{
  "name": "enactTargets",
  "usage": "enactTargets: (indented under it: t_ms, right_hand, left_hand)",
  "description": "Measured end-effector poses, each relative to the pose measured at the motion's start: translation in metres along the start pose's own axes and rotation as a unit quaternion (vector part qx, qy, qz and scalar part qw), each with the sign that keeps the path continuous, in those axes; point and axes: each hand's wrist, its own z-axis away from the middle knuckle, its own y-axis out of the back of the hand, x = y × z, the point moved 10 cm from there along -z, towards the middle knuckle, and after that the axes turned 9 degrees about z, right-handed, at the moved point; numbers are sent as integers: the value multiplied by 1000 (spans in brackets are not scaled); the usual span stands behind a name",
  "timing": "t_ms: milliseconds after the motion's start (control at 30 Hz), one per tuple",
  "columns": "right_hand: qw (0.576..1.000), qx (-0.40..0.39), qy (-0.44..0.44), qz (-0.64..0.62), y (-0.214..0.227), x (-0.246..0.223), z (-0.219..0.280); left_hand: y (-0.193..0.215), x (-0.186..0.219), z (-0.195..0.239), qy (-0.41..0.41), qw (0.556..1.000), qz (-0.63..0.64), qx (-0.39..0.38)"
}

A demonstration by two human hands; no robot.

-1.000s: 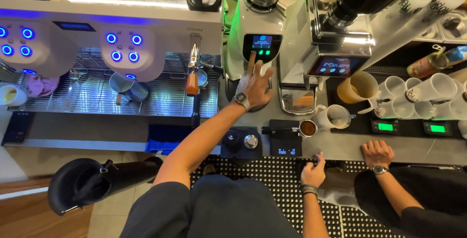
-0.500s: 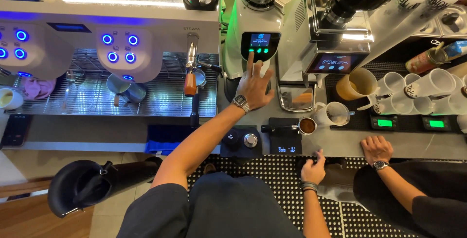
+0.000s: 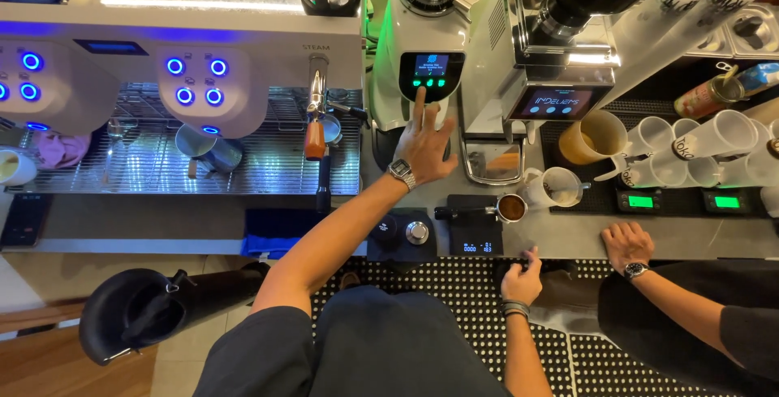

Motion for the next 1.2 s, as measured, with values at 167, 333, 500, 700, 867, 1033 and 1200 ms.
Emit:
enactTargets:
  t_ms: [167,333,500,700,867,1033,1200]
  right_hand:
    - [1000,9,5,13,-1,2,0]
    - [1000,17,5,2,0,1,-3]
    - [999,29,13,6,1,2,-2]
    - [999,39,13,-2,3,1,-1]
    - [999,43,10,-9,11,-5,0]
    - [998,47,14,-26,15,-8,0]
    - [997,61,32,-22,13,-4,-3]
  left_hand:
    - [-3,3,-2,-8,1000,-10,7]
    - [-5,5,-6,-9,1000,-24,-7]
    - [-9,7,-8,-9,999,-25,-19]
    - [-22,5,-10,4,998,-29,-47]
    - [-27,3,-12,4,998,-33,-57]
    - [-32,-2,-11,8,997,-55,-60]
    - [-18,28,-14,-43,998,9,-35]
